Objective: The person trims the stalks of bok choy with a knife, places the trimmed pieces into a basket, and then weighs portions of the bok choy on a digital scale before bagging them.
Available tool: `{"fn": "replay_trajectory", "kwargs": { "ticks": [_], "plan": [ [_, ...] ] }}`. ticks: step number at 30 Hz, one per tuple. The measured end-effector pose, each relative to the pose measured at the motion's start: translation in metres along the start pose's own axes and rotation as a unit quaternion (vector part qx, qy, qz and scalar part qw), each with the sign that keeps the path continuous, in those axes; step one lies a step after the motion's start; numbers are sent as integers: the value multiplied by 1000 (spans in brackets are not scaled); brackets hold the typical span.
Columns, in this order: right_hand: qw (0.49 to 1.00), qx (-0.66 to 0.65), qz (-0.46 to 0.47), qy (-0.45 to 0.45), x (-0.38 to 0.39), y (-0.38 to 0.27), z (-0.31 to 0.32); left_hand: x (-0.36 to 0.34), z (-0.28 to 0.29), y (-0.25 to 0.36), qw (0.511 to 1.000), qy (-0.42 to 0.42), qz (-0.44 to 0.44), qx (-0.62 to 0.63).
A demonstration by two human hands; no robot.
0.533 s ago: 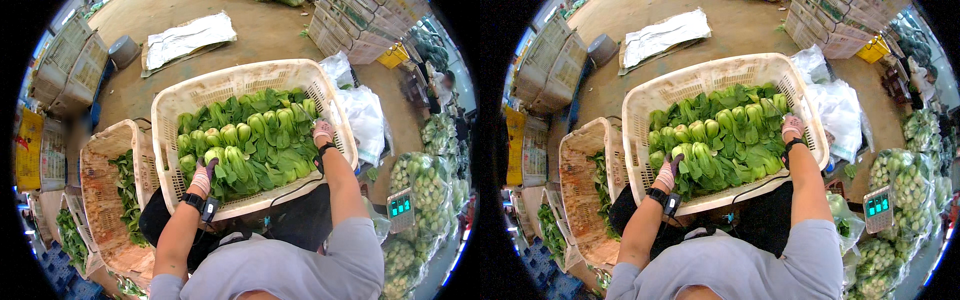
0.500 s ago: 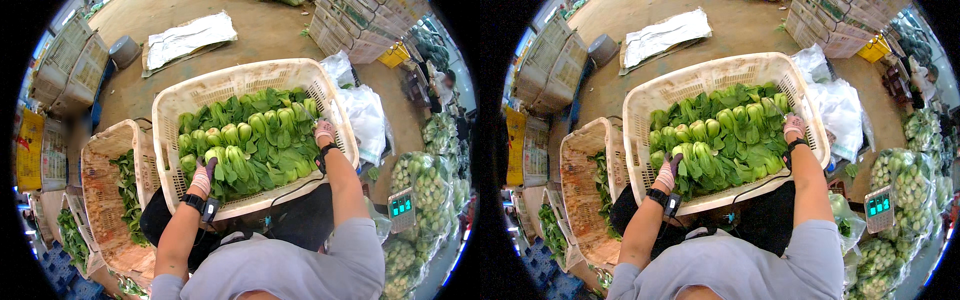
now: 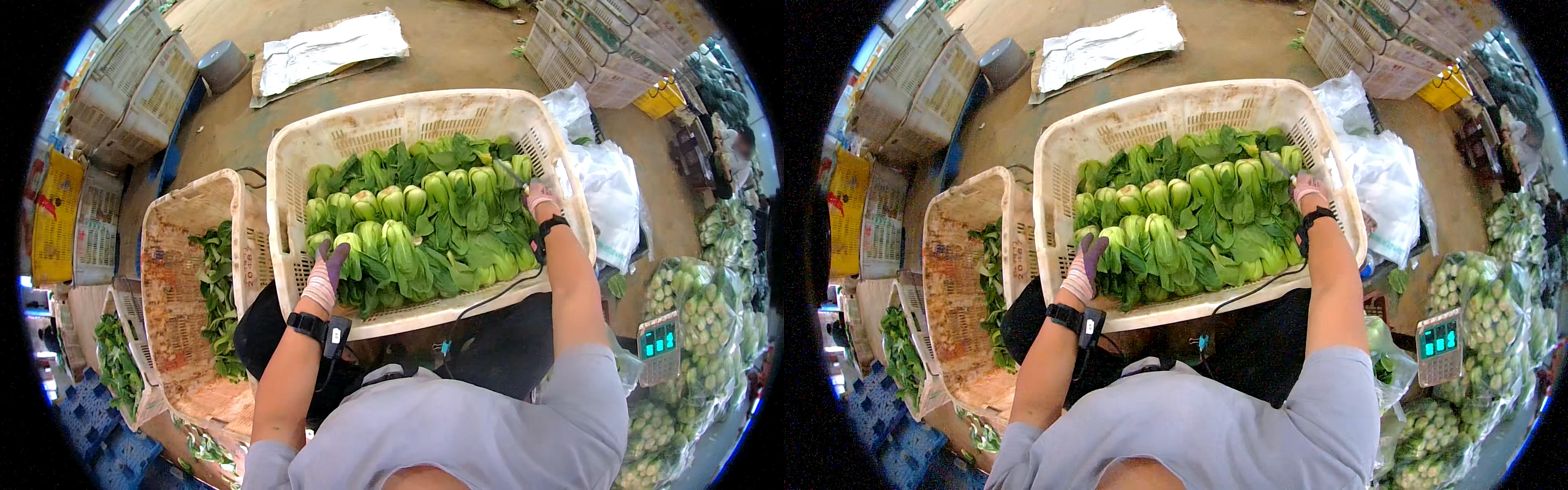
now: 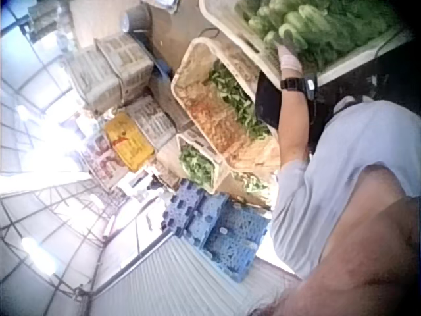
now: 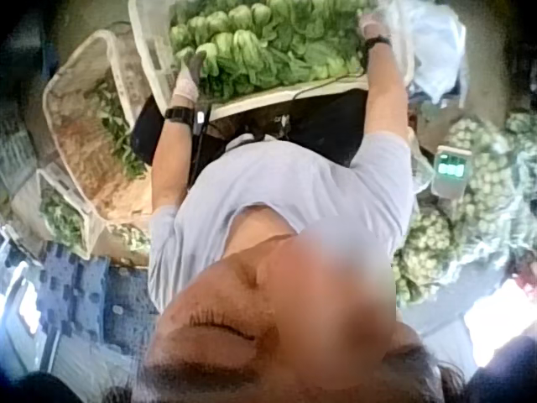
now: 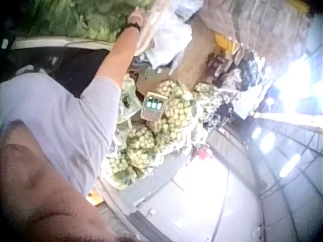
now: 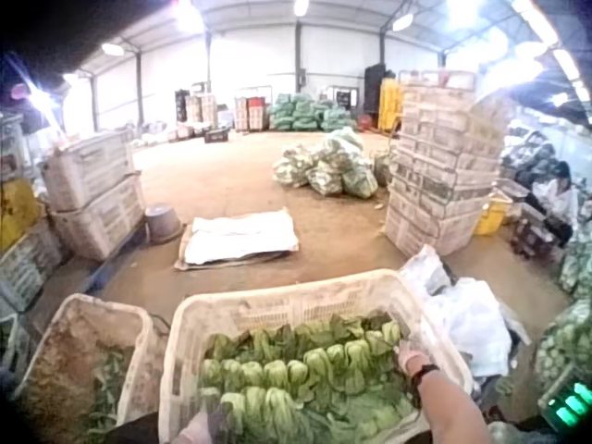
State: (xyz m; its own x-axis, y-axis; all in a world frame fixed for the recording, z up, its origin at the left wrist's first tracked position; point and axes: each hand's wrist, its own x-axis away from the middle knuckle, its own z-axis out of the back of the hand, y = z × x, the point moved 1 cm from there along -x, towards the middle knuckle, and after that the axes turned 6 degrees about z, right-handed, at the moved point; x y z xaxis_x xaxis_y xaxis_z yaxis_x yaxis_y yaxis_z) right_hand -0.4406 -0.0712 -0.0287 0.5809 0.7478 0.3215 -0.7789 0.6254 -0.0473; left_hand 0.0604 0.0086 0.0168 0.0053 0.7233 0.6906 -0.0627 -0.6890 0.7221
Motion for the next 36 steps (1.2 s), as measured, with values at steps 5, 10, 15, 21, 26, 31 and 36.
{"fn": "replay_trajectory", "kwargs": {
  "ticks": [5,10,15,21,26,31,36],
  "plan": [
    [976,79,198,-54,17,-28,35,3,19,-9,997,69,23,34],
    [976,95,170,-95,-18,29,-42,-18,10,-11,997,67,-32,1],
    [983,-3,171,-66,29,12,-16,-18,20,-20,974,170,-94,-114],
    [961,-147,218,-81,35,10,10,16,11,3,954,211,-155,-144],
    [833,-363,414,-57,152,-87,111,67,-27,33,950,21,-282,131],
    [718,-517,466,-22,334,-172,120,138,-38,68,899,-70,-425,78],
    [589,-619,456,-249,403,-190,124,159,45,65,906,-69,-328,260]
  ]
}}
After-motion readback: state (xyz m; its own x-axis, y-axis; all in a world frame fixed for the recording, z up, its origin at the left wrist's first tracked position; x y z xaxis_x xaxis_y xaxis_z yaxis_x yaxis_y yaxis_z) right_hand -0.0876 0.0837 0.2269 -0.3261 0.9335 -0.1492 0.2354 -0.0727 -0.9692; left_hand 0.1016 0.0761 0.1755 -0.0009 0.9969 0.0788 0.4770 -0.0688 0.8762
